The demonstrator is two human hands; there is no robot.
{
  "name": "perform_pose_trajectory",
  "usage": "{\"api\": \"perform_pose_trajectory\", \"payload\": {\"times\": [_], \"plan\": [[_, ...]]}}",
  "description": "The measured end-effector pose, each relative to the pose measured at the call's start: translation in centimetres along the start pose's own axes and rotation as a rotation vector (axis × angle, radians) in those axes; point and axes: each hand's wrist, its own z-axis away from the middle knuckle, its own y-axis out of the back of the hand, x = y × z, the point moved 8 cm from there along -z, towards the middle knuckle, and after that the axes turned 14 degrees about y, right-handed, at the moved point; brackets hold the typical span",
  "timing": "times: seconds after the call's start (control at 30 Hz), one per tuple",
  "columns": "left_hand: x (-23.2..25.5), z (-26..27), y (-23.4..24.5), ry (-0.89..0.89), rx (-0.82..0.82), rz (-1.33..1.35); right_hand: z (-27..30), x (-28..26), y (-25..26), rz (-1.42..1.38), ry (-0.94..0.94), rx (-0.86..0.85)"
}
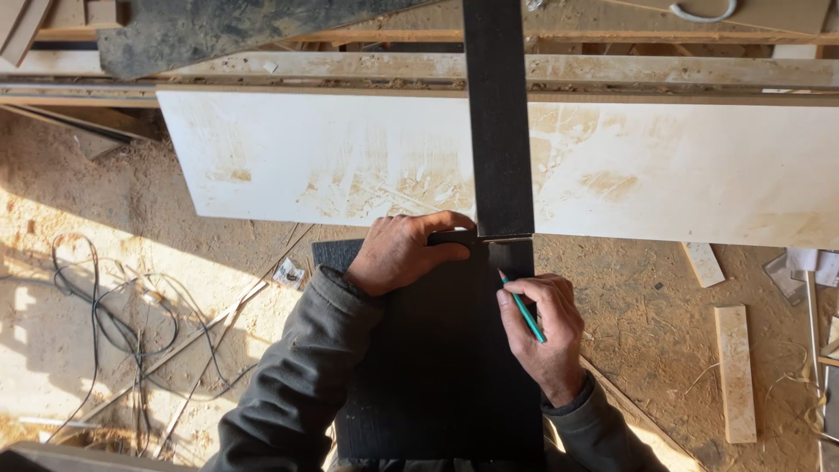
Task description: Cutting a wood panel with a jigsaw and measuring it with a ruler and pencil.
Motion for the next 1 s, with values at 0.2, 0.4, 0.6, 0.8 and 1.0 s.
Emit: {"api": "perform_pose_trajectory", "payload": {"times": [0.2,0.4,0.6,0.8,1.0], "plan": [[0.5,0.0,0.3,-0.042,0.0,0.012,-0.4,-0.5,0.2,0.022,0.023,0.003],[0.3,0.0,0.1,-0.059,0.028,-0.025,-1.4,-1.4,0.3,0.06,0.104,-0.012],[0.7,-0.3,-0.2,-0.073,-0.004,-0.046,-3.3,-1.2,0.1,0.114,0.238,-0.081],[0.6,-0.2,-0.3,-0.049,-0.016,-0.037,-4.5,0.6,-0.5,0.026,0.177,-0.082],[0.6,-0.3,-0.2,-0.047,-0.015,-0.043,-4.7,1.2,-0.6,0.003,0.145,-0.038]]}}
